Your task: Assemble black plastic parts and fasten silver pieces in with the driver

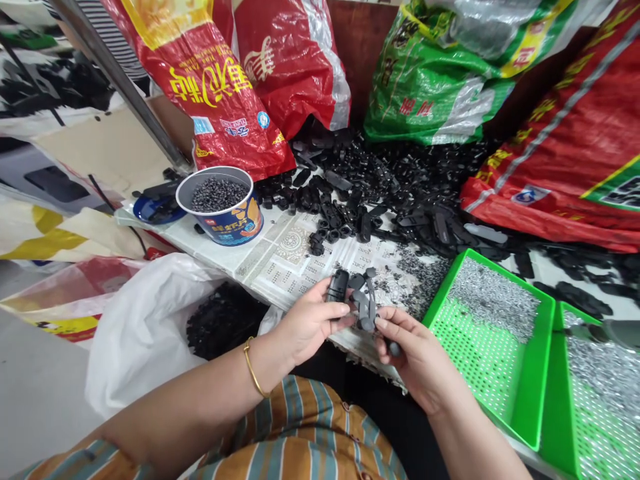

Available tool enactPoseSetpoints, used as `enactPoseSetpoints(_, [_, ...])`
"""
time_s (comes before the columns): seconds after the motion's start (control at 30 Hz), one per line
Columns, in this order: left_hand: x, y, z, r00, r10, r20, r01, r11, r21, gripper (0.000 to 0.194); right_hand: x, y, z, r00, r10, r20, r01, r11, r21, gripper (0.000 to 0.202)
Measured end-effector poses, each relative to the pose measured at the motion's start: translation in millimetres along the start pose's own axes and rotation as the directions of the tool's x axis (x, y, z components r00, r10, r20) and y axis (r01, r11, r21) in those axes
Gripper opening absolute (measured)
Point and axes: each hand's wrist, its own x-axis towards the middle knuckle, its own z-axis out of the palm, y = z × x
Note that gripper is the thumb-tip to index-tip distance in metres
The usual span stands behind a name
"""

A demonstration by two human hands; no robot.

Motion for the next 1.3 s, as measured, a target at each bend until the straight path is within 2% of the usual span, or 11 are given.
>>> enactPoseSetpoints(0.07, [0.2,1.2,1.4,1.0,0.007,0.006,-0.007,1.0,-0.006,0.028,-1.5,-2.1,-0.7,0.995,0.089,0.037,-0.092,0.992,0.09,0.023])
enactPoseSetpoints(0.17, [1.4,1.3,4.8,0.999,-0.006,-0.037,0.006,1.0,-0.008,0.02,-2.3,-2.0,0.4,0.988,0.139,0.07,-0.149,0.974,0.171,0.023])
enactPoseSetpoints(0.3, [3.3,0.3,8.1,0.996,-0.02,-0.088,0.023,0.999,0.036,0.021,-1.1,6.3,2.9,0.976,0.15,0.156,-0.192,0.933,0.306,0.02])
enactPoseSetpoints(0.53, [4.7,0.1,8.0,0.987,0.035,-0.158,-0.015,0.992,0.128,0.025,2.9,20.8,3.5,0.944,0.136,0.301,-0.282,0.805,0.522,0.025])
enactPoseSetpoints(0.73, [3.1,0.6,9.0,0.997,0.034,-0.075,-0.027,0.995,0.097,0.028,4.9,24.8,1.9,0.934,0.135,0.331,-0.315,0.751,0.581,0.021])
enactPoseSetpoints(0.83, [4.7,-1.3,9.9,0.996,0.062,-0.065,-0.052,0.989,0.136,0.028,5.0,25.6,3.8,0.931,0.117,0.346,-0.305,0.77,0.56,0.02])
enactPoseSetpoints(0.93, [5.7,-0.9,10.0,0.996,0.048,-0.07,-0.035,0.984,0.174,0.026,4.5,25.8,5.6,0.942,0.101,0.32,-0.258,0.827,0.499,0.024])
enactPoseSetpoints(1.03, [5.0,1.9,8.9,0.994,0.064,-0.085,-0.041,0.969,0.244,0.026,3.8,24.7,5.4,0.967,0.083,0.239,-0.167,0.92,0.355,0.024])
enactPoseSetpoints(1.13, [4.3,3.7,6.1,0.983,0.154,-0.098,-0.102,0.909,0.405,0.023,2.8,20.7,3.9,0.985,0.058,0.161,-0.086,0.982,0.171,0.02])
enactPoseSetpoints(1.3, [5.2,2.6,2.0,0.977,0.207,-0.055,-0.149,0.843,0.517,0.023,2.3,11.6,2.3,0.984,-0.001,0.178,0.0,1.0,0.008,0.018])
